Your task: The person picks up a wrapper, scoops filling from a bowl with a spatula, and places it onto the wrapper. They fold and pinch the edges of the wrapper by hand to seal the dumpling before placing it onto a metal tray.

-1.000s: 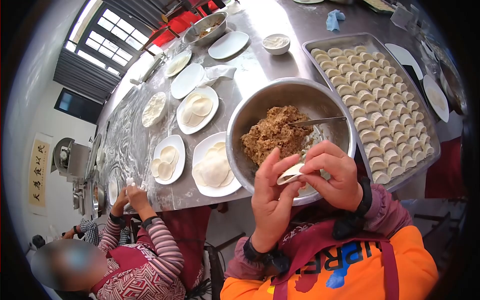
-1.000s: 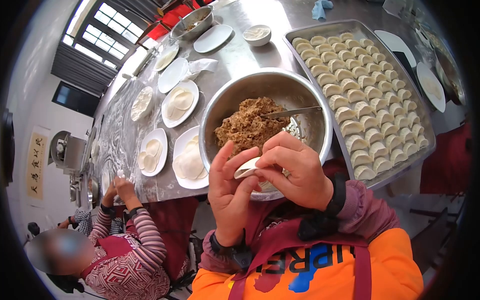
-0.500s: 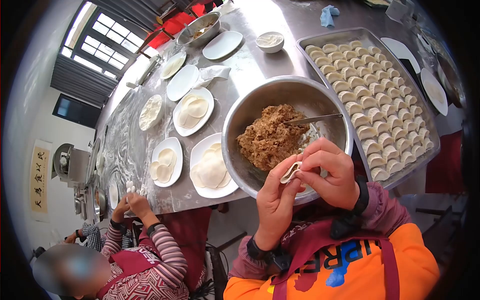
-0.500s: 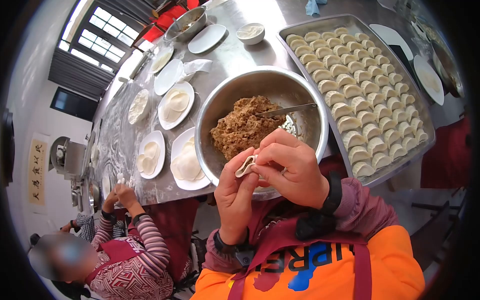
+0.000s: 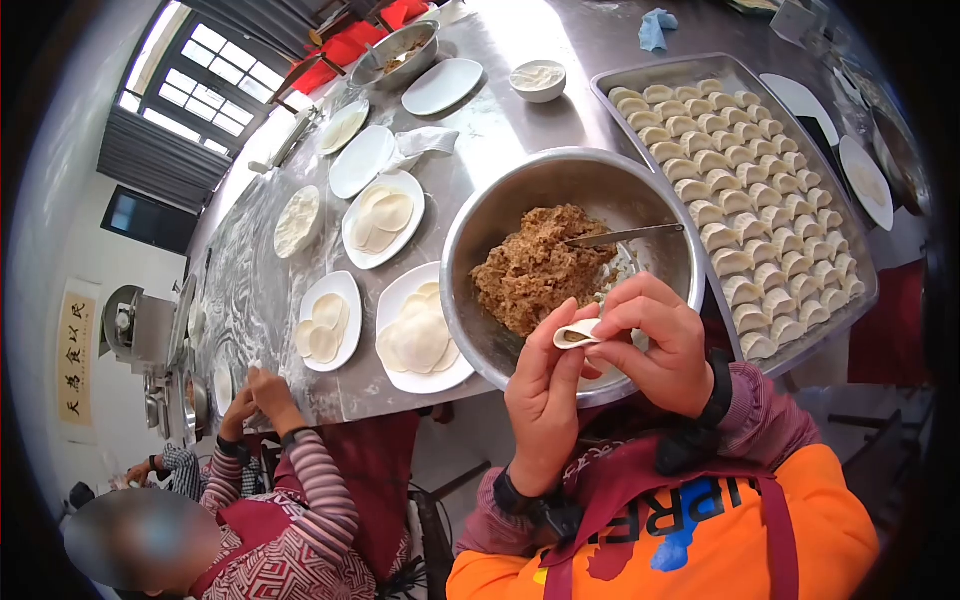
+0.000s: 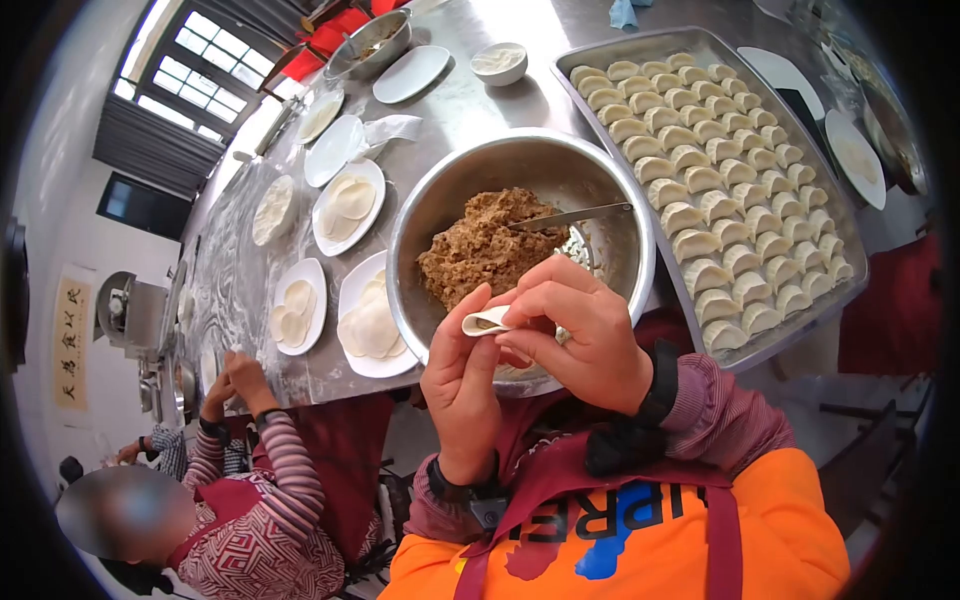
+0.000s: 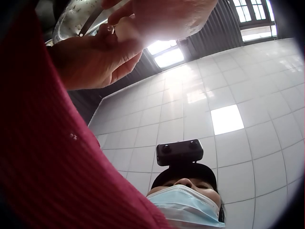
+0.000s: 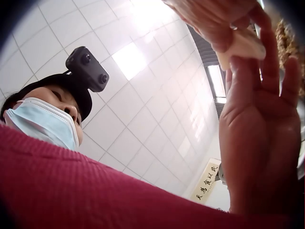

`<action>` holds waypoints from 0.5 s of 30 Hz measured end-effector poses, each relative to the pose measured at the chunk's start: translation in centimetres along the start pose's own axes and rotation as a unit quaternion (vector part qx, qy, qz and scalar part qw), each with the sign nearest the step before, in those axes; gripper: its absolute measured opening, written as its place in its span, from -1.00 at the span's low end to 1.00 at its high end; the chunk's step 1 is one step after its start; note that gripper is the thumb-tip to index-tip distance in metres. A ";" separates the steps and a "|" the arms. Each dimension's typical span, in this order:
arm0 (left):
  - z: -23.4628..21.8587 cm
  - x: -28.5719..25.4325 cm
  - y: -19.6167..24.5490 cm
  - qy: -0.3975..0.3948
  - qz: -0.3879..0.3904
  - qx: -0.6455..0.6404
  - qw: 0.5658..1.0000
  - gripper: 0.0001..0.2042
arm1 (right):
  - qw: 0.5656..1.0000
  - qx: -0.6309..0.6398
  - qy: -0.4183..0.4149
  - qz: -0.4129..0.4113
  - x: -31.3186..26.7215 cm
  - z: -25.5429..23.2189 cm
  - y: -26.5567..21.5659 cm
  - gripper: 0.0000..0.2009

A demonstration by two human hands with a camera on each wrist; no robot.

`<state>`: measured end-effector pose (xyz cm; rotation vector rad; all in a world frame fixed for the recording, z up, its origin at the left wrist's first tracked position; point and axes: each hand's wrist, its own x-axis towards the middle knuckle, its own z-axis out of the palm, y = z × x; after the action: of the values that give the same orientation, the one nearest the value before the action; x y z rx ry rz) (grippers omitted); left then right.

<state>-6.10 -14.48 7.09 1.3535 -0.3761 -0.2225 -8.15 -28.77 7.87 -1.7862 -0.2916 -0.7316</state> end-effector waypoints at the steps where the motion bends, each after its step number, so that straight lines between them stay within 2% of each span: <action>1: -0.1 0.1 0.0 -0.005 0.000 0.020 1.000 -0.66 | 1.000 -0.002 0.003 -0.010 0.0 0.0 0.1 -0.85; 6: 0.0 0.0 0.1 -0.037 0.035 0.100 0.994 -0.66 | 1.000 -0.003 -0.009 -0.020 -0.1 -0.1 0.4 -0.84; 9: -0.2 -0.1 -0.1 -0.044 0.048 0.101 0.993 -0.64 | 0.997 0.053 0.015 0.057 0.0 0.1 -0.5 -0.84; 12: -0.1 -0.1 -0.4 -0.026 0.058 0.092 0.994 -0.61 | 0.993 0.052 -0.001 0.108 0.4 -0.2 -1.0 -0.84; 13: -0.1 -0.1 -0.5 -0.017 0.060 0.091 0.994 -0.60 | 0.997 0.036 -0.003 0.074 0.3 -0.3 -0.8 -0.84; 15: 0.6 -0.1 0.0 -0.002 0.042 0.005 0.999 -0.62 | 1.000 0.007 -0.010 0.004 0.2 -0.2 -0.2 -0.83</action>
<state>-6.42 -14.99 7.23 1.3442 -0.4381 -0.1535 -8.16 -28.91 8.16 -1.7814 -0.3023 -0.7041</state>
